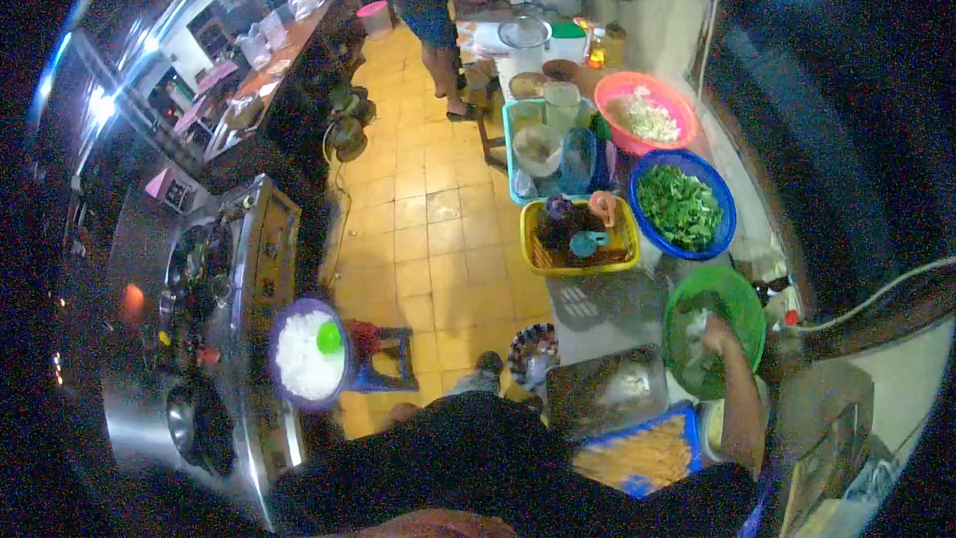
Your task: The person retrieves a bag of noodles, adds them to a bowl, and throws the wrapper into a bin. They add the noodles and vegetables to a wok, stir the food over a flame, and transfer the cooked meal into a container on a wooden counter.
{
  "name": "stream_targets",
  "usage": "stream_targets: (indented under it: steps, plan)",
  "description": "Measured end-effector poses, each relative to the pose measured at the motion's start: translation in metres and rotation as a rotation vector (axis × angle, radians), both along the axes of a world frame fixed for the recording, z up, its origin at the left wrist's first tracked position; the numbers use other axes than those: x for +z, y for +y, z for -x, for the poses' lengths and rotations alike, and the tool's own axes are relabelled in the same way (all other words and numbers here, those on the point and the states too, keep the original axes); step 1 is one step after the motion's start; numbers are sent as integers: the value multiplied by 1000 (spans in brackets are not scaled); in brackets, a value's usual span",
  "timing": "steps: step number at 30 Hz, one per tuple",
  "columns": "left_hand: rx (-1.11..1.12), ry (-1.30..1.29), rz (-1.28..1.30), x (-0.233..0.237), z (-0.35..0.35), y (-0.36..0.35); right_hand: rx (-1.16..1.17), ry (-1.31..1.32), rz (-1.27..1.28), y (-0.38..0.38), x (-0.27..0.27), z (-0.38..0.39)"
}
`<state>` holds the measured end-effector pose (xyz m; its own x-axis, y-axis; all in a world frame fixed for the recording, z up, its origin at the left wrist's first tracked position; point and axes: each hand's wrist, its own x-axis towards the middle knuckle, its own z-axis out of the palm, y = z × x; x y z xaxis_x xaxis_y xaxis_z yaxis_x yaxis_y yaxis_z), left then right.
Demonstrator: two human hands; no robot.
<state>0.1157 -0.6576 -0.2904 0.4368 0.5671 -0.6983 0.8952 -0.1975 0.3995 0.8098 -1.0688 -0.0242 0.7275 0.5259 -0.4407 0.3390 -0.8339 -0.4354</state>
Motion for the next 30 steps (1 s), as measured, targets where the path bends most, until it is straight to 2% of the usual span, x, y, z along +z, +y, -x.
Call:
stream_targets:
  steps: [1,2,3,4,6,8,9,10,11,13,14,15,17,18,19,20,21,22,23,24,26,27,28,30]
  plan:
    - [48,12,4,-2,-4,1,118,118,113,-11,-12,-20]
    - [181,-80,39,20,-10,1,245,235,215,-24,-27,-41]
    - [316,-171,72,33,-15,1,227,322,221,-29,-32,-37]
    - [153,-228,59,28,-15,9,141,310,195,-29,-41,-27]
    - [410,-317,73,22,-20,3,-22,169,158,-20,-75,-11]
    - [388,-229,135,45,-33,6,-112,25,159,-5,-105,-4]
    - [375,-184,165,72,-45,6,-131,-13,155,5,-111,-4]
    - [286,-306,18,59,-43,8,-140,-34,157,13,-109,-2]
    - [327,-304,13,48,-31,0,-138,-57,164,19,-105,-3]
    - [511,-381,113,66,-47,-4,-130,-136,190,19,-94,-8]
    - [412,-199,27,78,-52,-3,-124,-196,214,13,-86,-8]
    - [436,-217,26,69,-52,-4,-124,-262,242,12,-75,-7]
    - [380,-142,57,24,-29,-8,-102,-356,289,15,-41,2]
    - [344,-192,20,46,-23,-17,-74,-377,308,18,-27,6]
    - [351,-183,22,25,-15,-19,-36,-378,308,17,-14,8]
    - [245,-59,66,-13,-9,-17,10,-354,300,17,-1,8]
    - [133,62,107,-27,-5,-13,54,-324,230,11,0,9]
    - [120,64,107,-13,5,-14,98,-290,162,5,2,11]
    - [92,-67,103,4,19,-18,134,-159,144,-3,5,4]
    - [64,-198,99,18,25,-15,157,6,157,-8,3,-4]
    - [64,-201,-4,-2,28,-11,152,228,198,-11,-15,-15]
    - [81,-202,-101,-10,28,-10,111,209,193,-7,-30,-11]
    - [214,-201,-24,-1,24,-12,52,141,178,-2,-48,-5]
    - [289,-235,36,31,14,-10,-55,-42,168,19,-80,9]
